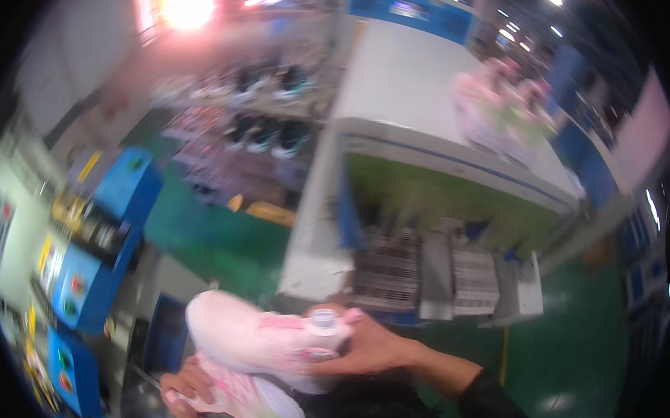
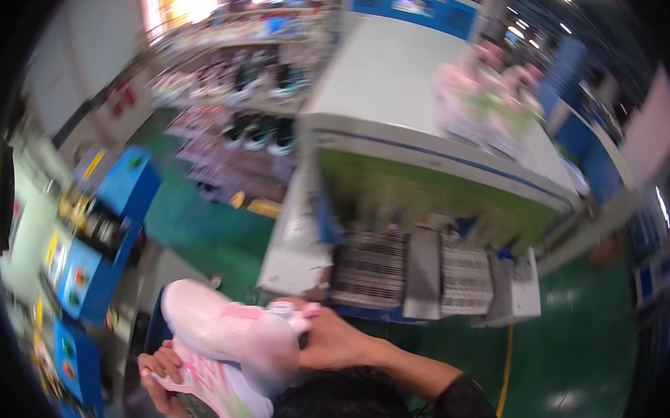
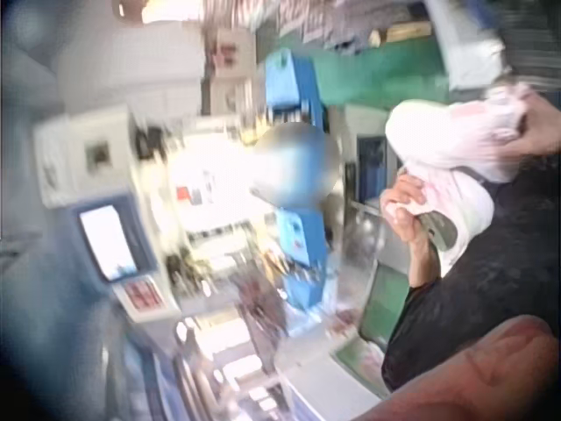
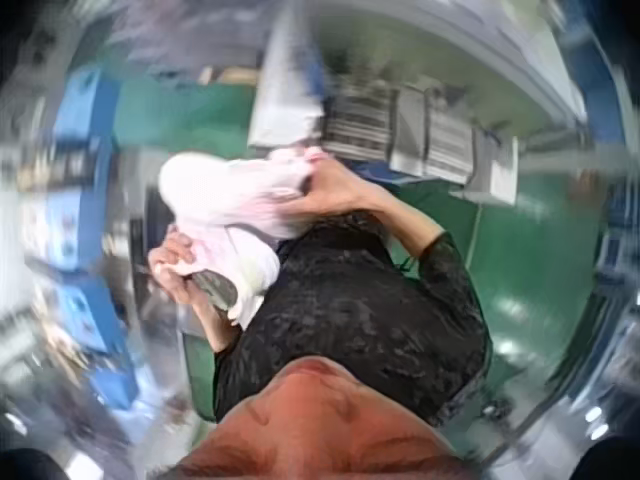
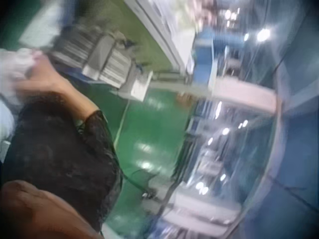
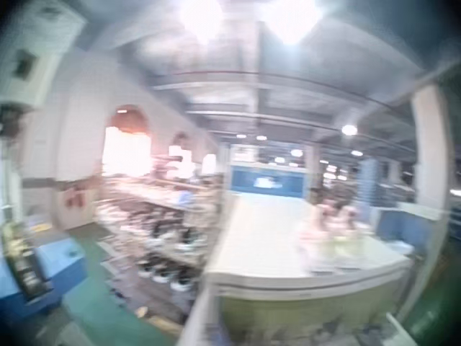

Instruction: The person repeatedly places shoes into a pressing machine, initiates the machine cycle, and then moves the pressed shoes onto a conveyor belt or into a cooling tunnel.

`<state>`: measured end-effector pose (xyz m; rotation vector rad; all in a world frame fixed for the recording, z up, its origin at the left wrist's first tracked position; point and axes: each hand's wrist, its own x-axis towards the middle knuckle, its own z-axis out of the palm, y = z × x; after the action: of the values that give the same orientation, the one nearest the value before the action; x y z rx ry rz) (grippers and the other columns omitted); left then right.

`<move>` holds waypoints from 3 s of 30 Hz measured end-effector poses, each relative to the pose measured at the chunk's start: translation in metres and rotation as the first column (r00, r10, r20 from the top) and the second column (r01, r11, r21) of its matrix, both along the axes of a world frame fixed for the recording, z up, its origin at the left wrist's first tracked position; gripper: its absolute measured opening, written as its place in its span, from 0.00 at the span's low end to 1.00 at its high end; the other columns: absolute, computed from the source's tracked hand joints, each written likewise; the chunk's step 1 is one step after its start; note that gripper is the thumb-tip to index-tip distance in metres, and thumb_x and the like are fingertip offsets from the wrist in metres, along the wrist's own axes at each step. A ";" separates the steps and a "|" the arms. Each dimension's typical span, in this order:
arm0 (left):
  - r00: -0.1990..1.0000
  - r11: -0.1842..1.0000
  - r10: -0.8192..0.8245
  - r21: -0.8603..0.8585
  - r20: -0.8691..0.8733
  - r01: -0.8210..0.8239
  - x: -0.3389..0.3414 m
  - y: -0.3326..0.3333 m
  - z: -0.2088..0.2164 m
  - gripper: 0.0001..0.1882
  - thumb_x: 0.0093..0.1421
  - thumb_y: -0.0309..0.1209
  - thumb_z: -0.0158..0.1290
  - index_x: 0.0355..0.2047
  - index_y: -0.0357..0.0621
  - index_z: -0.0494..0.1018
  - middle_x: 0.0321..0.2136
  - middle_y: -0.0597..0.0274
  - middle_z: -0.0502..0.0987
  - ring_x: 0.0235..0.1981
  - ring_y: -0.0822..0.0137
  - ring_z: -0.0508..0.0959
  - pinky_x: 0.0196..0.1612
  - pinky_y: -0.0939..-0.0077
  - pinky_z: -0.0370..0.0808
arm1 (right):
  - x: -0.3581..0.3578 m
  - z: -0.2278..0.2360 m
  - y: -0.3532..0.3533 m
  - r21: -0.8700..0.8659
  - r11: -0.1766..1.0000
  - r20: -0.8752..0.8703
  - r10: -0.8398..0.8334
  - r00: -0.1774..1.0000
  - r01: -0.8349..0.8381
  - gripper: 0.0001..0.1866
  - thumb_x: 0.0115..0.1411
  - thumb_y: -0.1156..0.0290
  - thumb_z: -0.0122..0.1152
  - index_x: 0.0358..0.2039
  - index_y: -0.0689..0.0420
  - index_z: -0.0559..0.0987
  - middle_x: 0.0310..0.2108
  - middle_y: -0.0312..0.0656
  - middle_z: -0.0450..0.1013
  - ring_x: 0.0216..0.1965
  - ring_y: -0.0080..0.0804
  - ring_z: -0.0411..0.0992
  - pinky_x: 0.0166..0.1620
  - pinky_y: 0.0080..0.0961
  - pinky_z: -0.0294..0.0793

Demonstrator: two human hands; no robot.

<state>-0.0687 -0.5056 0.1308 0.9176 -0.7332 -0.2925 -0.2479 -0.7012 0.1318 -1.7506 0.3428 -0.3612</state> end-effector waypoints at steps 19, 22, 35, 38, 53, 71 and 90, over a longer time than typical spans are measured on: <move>0.680 0.843 -0.510 0.462 0.527 0.274 -0.088 -0.223 -0.020 0.12 0.50 0.19 0.52 0.37 0.36 0.72 0.34 0.53 0.76 0.37 0.59 0.77 0.42 0.69 0.73 | -0.108 -0.046 -0.027 -0.157 -0.005 0.468 -0.881 0.070 0.988 0.14 0.60 0.78 0.47 0.44 0.73 0.69 0.48 0.59 0.67 0.52 0.50 0.66 0.55 0.39 0.64; 0.676 0.989 0.088 0.014 0.732 -0.144 -0.101 -0.133 -0.050 0.10 0.49 0.20 0.53 0.34 0.35 0.75 0.32 0.51 0.78 0.36 0.54 0.78 0.42 0.64 0.75 | -0.036 -0.042 0.028 -0.033 0.685 0.367 -0.669 0.646 0.728 0.09 0.58 0.74 0.49 0.35 0.63 0.75 0.36 0.46 0.73 0.39 0.37 0.72 0.47 0.32 0.70; -0.020 -0.359 0.840 0.528 0.543 -0.770 -0.224 0.304 -0.158 0.10 0.51 0.25 0.53 0.35 0.38 0.76 0.34 0.50 0.78 0.38 0.52 0.78 0.44 0.64 0.74 | 0.088 -0.126 0.267 -0.077 0.609 -0.128 0.779 0.614 -0.789 0.20 0.60 0.65 0.58 0.49 0.62 0.71 0.35 0.46 0.75 0.36 0.27 0.72 0.42 0.23 0.71; -0.559 -0.693 0.694 0.632 0.455 -0.346 -0.299 0.332 -0.219 0.12 0.54 0.29 0.50 0.39 0.39 0.73 0.38 0.47 0.75 0.42 0.47 0.74 0.47 0.61 0.70 | 0.115 -0.151 0.322 -0.374 -0.049 -0.360 0.928 0.097 -0.926 0.21 0.61 0.62 0.56 0.50 0.61 0.71 0.35 0.48 0.75 0.37 0.29 0.73 0.42 0.24 0.72; -0.607 -0.564 0.389 0.700 0.693 0.438 -0.450 0.306 -0.312 0.21 0.51 0.29 0.52 0.46 0.34 0.68 0.55 0.44 0.64 0.57 0.44 0.63 0.59 0.45 0.55 | -0.098 -0.133 0.917 -0.924 -0.362 -0.314 0.543 -0.779 0.120 0.31 0.51 0.54 0.63 0.52 0.58 0.69 0.48 0.53 0.69 0.44 0.52 0.71 0.44 0.42 0.72; -0.521 -0.716 0.281 0.538 0.806 0.446 -0.444 0.346 -0.286 0.24 0.51 0.30 0.54 0.49 0.35 0.67 0.53 0.46 0.67 0.57 0.48 0.64 0.60 0.55 0.58 | 0.104 -0.149 0.440 -0.398 -0.465 -0.422 0.858 -0.292 -0.790 0.26 0.62 0.54 0.53 0.52 0.61 0.71 0.44 0.54 0.74 0.51 0.45 0.69 0.53 0.34 0.66; 0.303 0.316 0.948 0.421 -0.098 -0.850 0.043 0.128 -0.053 0.26 0.61 0.36 0.49 0.56 0.38 0.56 0.54 0.50 0.64 0.54 0.54 0.66 0.54 0.59 0.64 | 0.327 -0.007 0.254 0.168 -0.356 0.398 0.878 -0.267 -0.919 0.33 0.58 0.61 0.58 0.60 0.62 0.60 0.61 0.46 0.58 0.60 0.36 0.59 0.62 0.31 0.54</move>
<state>-0.0261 -0.3778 0.0781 1.4013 0.2815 0.5171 0.0795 -0.4470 0.1252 -0.9283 -1.1733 0.8995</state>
